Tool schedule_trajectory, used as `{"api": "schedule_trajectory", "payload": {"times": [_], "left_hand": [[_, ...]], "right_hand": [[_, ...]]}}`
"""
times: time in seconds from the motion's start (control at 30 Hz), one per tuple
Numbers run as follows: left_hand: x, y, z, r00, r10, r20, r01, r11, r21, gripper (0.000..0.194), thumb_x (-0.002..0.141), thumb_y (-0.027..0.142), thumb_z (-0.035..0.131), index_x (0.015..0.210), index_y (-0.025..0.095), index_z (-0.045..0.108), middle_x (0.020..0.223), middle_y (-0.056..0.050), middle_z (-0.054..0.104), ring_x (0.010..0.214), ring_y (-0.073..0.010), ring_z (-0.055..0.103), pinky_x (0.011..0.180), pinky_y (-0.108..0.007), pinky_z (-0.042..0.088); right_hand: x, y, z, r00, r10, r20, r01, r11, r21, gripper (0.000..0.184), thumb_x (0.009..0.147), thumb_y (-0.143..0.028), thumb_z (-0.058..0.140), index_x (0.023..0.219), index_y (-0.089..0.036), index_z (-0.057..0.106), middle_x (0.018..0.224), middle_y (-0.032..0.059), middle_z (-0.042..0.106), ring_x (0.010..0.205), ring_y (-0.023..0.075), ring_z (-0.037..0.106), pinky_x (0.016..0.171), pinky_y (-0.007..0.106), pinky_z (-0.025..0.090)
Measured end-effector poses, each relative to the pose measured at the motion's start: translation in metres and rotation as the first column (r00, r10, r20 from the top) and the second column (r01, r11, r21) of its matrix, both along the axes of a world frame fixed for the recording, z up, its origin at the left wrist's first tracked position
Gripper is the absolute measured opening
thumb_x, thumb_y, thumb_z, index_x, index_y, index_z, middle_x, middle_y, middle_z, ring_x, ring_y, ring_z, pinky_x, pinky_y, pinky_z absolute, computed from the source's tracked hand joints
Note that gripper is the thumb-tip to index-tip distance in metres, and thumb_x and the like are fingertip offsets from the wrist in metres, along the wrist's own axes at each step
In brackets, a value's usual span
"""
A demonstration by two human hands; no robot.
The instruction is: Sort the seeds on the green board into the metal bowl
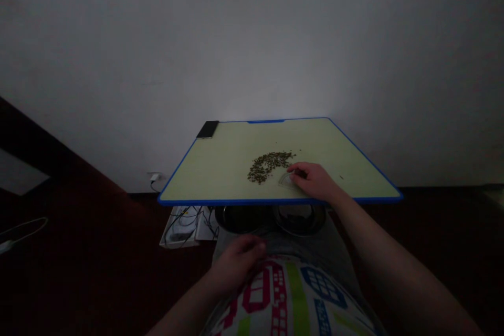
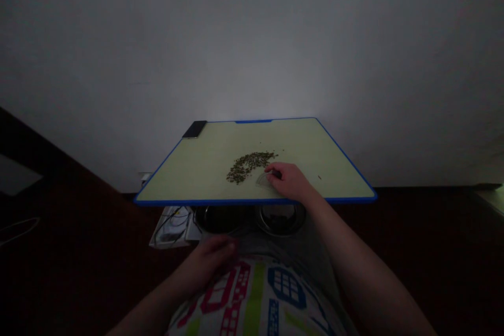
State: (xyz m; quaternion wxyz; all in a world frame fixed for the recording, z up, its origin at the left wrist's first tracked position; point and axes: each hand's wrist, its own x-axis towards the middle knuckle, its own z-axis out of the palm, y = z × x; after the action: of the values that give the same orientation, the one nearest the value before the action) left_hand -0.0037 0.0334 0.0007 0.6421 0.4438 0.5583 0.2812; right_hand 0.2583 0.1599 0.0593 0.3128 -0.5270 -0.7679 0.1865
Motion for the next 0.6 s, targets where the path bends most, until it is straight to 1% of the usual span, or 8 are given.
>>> {"api": "schedule_trajectory", "payload": {"times": [0.03, 0.13, 0.2, 0.27, 0.33, 0.4, 0.47, 0.6], "left_hand": [[0.012, 0.005, 0.002, 0.998, -0.057, 0.017, 0.057, 0.998, -0.035, 0.034, 0.066, 0.047, 0.075, 0.078, 0.015, 0.072, 0.059, 0.003, 0.062, 0.049, -0.0089, 0.046, 0.049, -0.022, 0.033], [0.044, 0.024, -0.002, 0.992, -0.124, 0.036, 0.128, 0.983, -0.130, 0.029, 0.070, 0.042, 0.073, 0.064, 0.014, 0.069, 0.050, 0.002, 0.060, 0.039, -0.0086, 0.040, 0.042, -0.025, 0.027], [0.060, 0.034, -0.011, 0.990, -0.130, 0.051, 0.137, 0.971, -0.194, 0.025, 0.073, 0.038, 0.071, 0.065, 0.014, 0.068, 0.054, 0.000, 0.064, 0.035, -0.0080, 0.039, 0.040, -0.026, 0.026], [0.073, 0.039, -0.021, 0.992, -0.101, 0.069, 0.116, 0.961, -0.253, 0.021, 0.079, 0.035, 0.067, 0.076, 0.015, 0.069, 0.061, -0.003, 0.067, 0.037, -0.0097, 0.045, 0.042, -0.026, 0.032], [0.083, 0.042, -0.032, 0.993, -0.068, 0.100, 0.096, 0.946, -0.311, 0.022, 0.085, 0.033, 0.062, 0.092, 0.013, 0.068, 0.072, -0.005, 0.069, 0.049, -0.0138, 0.056, 0.050, -0.029, 0.045], [0.091, 0.044, -0.042, 0.990, -0.024, 0.142, 0.075, 0.929, -0.362, 0.030, 0.089, 0.037, 0.057, 0.107, 0.013, 0.063, 0.094, -0.009, 0.069, 0.072, -0.0183, 0.065, 0.065, -0.036, 0.054], [0.097, 0.046, -0.050, 0.979, 0.027, 0.201, 0.056, 0.917, -0.395, 0.035, 0.089, 0.036, 0.058, 0.120, 0.017, 0.058, 0.118, -0.009, 0.063, 0.097, -0.0221, 0.064, 0.081, -0.043, 0.055], [0.103, 0.051, -0.059, 0.935, 0.157, 0.318, -0.004, 0.901, -0.433, 0.038, 0.089, 0.035, 0.059, 0.123, 0.018, 0.056, 0.125, -0.010, 0.060, 0.104, -0.0240, 0.062, 0.085, -0.046, 0.054]], "right_hand": [[0.000, 0.000, 0.000, 1.000, -0.001, -0.006, 0.001, 1.000, 0.001, 0.025, 0.080, -0.028, 0.057, 0.098, -0.017, 0.071, 0.074, 0.0029, 0.069, 0.067, 0.0155, 0.061, 0.065, 0.027, 0.044], [0.000, 0.001, -0.001, 0.999, -0.024, -0.036, 0.025, 1.000, 0.006, 0.027, 0.080, -0.031, 0.057, 0.098, -0.018, 0.071, 0.070, 0.0020, 0.067, 0.063, 0.0151, 0.058, 0.062, 0.027, 0.043], [0.001, 0.003, -0.001, 0.995, -0.072, -0.072, 0.072, 0.997, 0.007, 0.028, 0.080, -0.033, 0.056, 0.098, -0.018, 0.071, 0.068, 0.0016, 0.065, 0.061, 0.0151, 0.056, 0.061, 0.027, 0.043], [0.002, 0.006, -0.001, 0.982, -0.149, -0.119, 0.152, 0.988, 0.016, 0.028, 0.079, -0.033, 0.055, 0.097, -0.018, 0.072, 0.068, 0.0021, 0.065, 0.061, 0.0155, 0.056, 0.060, 0.028, 0.042], [0.003, 0.009, -0.001, 0.959, -0.225, -0.172, 0.233, 0.972, 0.026, 0.028, 0.077, -0.033, 0.056, 0.095, -0.018, 0.072, 0.070, 0.0029, 0.066, 0.062, 0.0160, 0.056, 0.061, 0.029, 0.042], [0.005, 0.011, -0.001, 0.936, -0.275, -0.221, 0.288, 0.957, 0.030, 0.028, 0.075, -0.034, 0.057, 0.093, -0.017, 0.072, 0.070, 0.0033, 0.066, 0.061, 0.0161, 0.055, 0.060, 0.029, 0.042], [0.006, 0.013, -0.002, 0.920, -0.300, -0.253, 0.316, 0.948, 0.025, 0.029, 0.075, -0.035, 0.057, 0.092, -0.017, 0.072, 0.069, 0.0035, 0.066, 0.060, 0.0161, 0.055, 0.059, 0.029, 0.042], [0.007, 0.014, -0.003, 0.901, -0.344, -0.264, 0.360, 0.933, 0.012, 0.029, 0.074, -0.035, 0.056, 0.091, -0.017, 0.072, 0.068, 0.0036, 0.066, 0.060, 0.0162, 0.055, 0.059, 0.029, 0.042]]}}
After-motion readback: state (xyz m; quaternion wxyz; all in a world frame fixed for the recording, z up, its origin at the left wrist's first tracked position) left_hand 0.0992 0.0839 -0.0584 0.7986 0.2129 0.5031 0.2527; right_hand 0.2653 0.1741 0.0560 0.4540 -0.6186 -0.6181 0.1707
